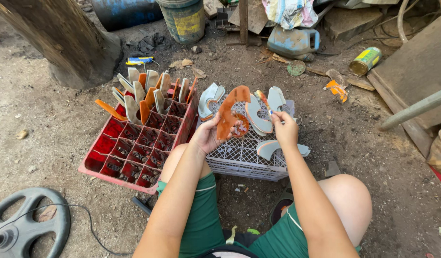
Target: The person paints curved shoe sole pieces with orange paint using a brush. They dip the brush into a small container, apply paint to each piece, and place the painted pieces into a red crate.
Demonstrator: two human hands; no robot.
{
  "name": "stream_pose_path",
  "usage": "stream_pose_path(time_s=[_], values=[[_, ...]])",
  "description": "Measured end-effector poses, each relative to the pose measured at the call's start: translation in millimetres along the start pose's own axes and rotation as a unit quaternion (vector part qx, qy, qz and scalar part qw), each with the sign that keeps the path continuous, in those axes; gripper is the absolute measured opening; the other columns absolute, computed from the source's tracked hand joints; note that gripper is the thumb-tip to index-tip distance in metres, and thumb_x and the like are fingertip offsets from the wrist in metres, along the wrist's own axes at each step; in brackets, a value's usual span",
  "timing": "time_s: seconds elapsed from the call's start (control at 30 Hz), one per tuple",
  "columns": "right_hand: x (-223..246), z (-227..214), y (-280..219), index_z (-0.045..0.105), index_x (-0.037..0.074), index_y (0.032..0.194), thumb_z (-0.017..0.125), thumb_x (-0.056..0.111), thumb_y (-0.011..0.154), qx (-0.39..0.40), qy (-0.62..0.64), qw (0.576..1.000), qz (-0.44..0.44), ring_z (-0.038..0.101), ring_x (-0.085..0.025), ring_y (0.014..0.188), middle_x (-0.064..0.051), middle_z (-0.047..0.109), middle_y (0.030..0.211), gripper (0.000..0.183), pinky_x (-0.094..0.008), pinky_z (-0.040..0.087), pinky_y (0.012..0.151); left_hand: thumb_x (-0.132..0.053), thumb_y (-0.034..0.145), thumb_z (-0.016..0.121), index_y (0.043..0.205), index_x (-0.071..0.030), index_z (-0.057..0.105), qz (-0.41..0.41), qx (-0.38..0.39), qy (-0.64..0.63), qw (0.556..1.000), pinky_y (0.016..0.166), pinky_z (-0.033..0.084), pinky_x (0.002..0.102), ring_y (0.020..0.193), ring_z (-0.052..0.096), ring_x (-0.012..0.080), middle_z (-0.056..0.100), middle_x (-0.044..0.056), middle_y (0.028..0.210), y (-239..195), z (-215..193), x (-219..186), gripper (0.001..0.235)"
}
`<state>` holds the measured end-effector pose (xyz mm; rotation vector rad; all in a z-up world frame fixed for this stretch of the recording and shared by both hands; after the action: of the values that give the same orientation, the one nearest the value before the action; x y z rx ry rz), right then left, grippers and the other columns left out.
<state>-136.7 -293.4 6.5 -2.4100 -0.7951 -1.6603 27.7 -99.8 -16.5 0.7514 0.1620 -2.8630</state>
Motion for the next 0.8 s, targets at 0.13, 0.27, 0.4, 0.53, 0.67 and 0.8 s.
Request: stream_pose_path(time_s=[0.13,0.27,0.4,0.53,0.67,0.8], values=[[5.1,12.1,1.1,0.073,0.008,0.116,0.067,0.017,0.099,0.029,0.072,0.992,-0.095,0.070,-0.012,0.085,-0.006,0.074,0.094,0.020,-0.029,0.054,0.076,-0.036,0.109,0.052,0.146,0.000,0.049,0.024,0.030,-0.003,0.999,0.081,0.062,0.037,0.101,0.071,0.0289,0.065,0.027,0.129,0.0,6.1,-1.6,0.051],[2.0,25.8,-13.5,0.075,0.007,0.112,0.064,0.017,0.100,0.041,-0.094,0.982,-0.161,0.070,-0.031,0.091,-0.015,0.071,0.101,0.019,-0.041,0.055,0.079,-0.033,0.110,0.050,0.147,0.000,0.048,0.079,0.051,-0.029,0.995,0.088,0.061,0.040,0.106,0.070,0.0307,0.064,0.026,0.131,-0.7,8.7,-14.6,0.050],[-13.5,55.9,-9.0,0.077,0.010,0.104,0.060,0.021,0.094,0.100,-0.241,0.958,-0.118,0.068,-0.043,0.095,-0.019,0.067,0.112,0.022,-0.053,0.053,0.080,-0.036,0.108,0.050,0.147,-0.003,0.046,0.107,0.056,-0.023,0.992,0.095,0.058,0.042,0.114,0.069,0.0306,0.063,0.025,0.137,1.3,10.9,-21.7,0.051],[-32.0,95.7,-13.6,0.076,0.006,0.109,0.051,0.031,0.099,0.178,-0.408,0.894,-0.058,0.069,-0.044,0.101,-0.025,0.063,0.124,0.037,-0.054,0.054,0.087,-0.037,0.104,0.055,0.142,-0.005,0.048,0.150,-0.003,-0.046,0.988,0.103,0.057,0.045,0.123,0.066,0.0299,0.062,0.021,0.139,12.2,-4.6,-11.2,0.050],[-33.3,116.0,-10.5,0.077,0.000,0.113,0.045,0.040,0.097,0.218,-0.474,0.853,0.016,0.069,-0.044,0.112,-0.031,0.067,0.125,0.054,-0.052,0.054,0.097,-0.038,0.101,0.062,0.134,-0.009,0.051,0.199,-0.099,-0.096,0.970,0.102,0.055,0.049,0.125,0.064,0.0304,0.063,0.017,0.137,23.0,-24.3,-6.4,0.045],[-28.7,122.7,-4.1,0.077,-0.003,0.112,0.041,0.043,0.097,0.236,-0.497,0.833,0.053,0.068,-0.043,0.115,-0.031,0.069,0.120,0.060,-0.052,0.052,0.098,-0.039,0.098,0.066,0.135,-0.018,0.051,0.237,-0.185,-0.128,0.945,0.096,0.054,0.051,0.126,0.063,0.0278,0.064,0.009,0.131,18.2,-35.4,-10.8,0.045]])
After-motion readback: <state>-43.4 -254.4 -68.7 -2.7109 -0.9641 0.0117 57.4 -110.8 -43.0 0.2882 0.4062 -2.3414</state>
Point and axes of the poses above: each hand's wrist, its own y-axis towards the middle knuckle, its own z-axis out of the palm, x = y × z, the point moved 10 cm from there along y, towards the middle knuckle
